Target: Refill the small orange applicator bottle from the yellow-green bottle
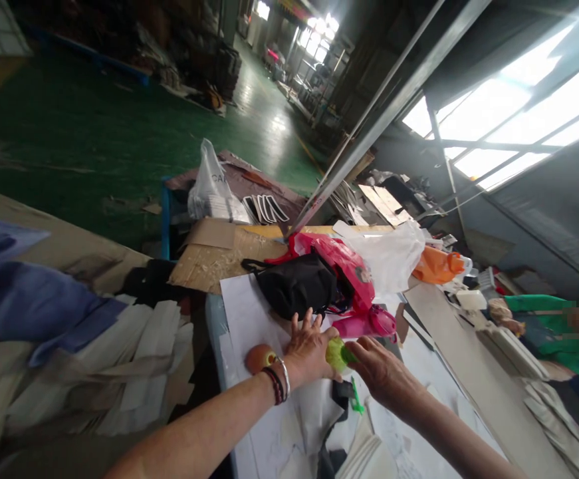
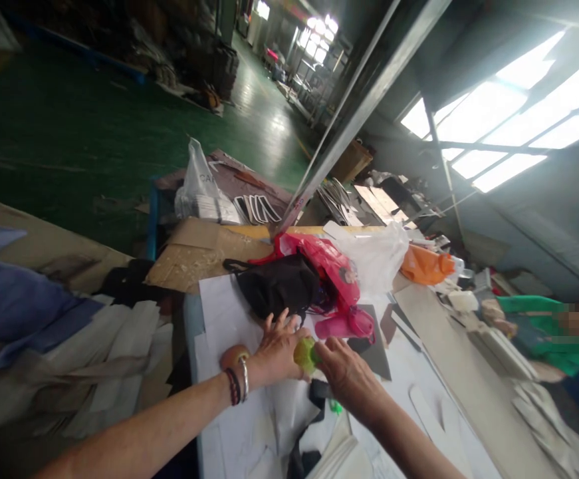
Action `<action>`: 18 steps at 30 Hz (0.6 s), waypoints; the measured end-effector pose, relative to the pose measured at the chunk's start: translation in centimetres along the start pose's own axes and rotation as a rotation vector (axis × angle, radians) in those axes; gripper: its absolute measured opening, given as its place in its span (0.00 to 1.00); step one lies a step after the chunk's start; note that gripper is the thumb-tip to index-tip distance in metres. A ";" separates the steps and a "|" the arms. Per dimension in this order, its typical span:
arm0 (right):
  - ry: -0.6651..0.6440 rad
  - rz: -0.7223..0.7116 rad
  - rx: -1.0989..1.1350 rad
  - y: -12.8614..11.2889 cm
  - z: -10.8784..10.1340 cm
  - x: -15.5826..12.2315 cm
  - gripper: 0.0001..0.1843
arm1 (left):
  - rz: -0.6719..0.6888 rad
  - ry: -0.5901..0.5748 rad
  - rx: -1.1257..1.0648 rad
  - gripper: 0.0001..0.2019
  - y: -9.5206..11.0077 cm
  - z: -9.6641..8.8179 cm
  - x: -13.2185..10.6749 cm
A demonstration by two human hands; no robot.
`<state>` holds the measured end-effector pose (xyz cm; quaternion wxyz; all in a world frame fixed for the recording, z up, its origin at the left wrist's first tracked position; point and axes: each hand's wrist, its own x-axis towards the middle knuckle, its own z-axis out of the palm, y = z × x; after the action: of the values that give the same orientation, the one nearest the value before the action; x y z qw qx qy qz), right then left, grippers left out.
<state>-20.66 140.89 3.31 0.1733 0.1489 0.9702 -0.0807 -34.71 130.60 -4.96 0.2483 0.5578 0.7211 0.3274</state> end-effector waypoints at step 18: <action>0.104 0.256 -0.116 -1.7 -1.9 1.5 0.12 | -0.041 0.000 0.065 0.36 -0.4 -0.2 0.4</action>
<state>-23.19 140.05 4.74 0.1400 0.2651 0.9540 0.0063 -35.22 130.92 -5.17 0.2365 0.5506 0.7428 0.2986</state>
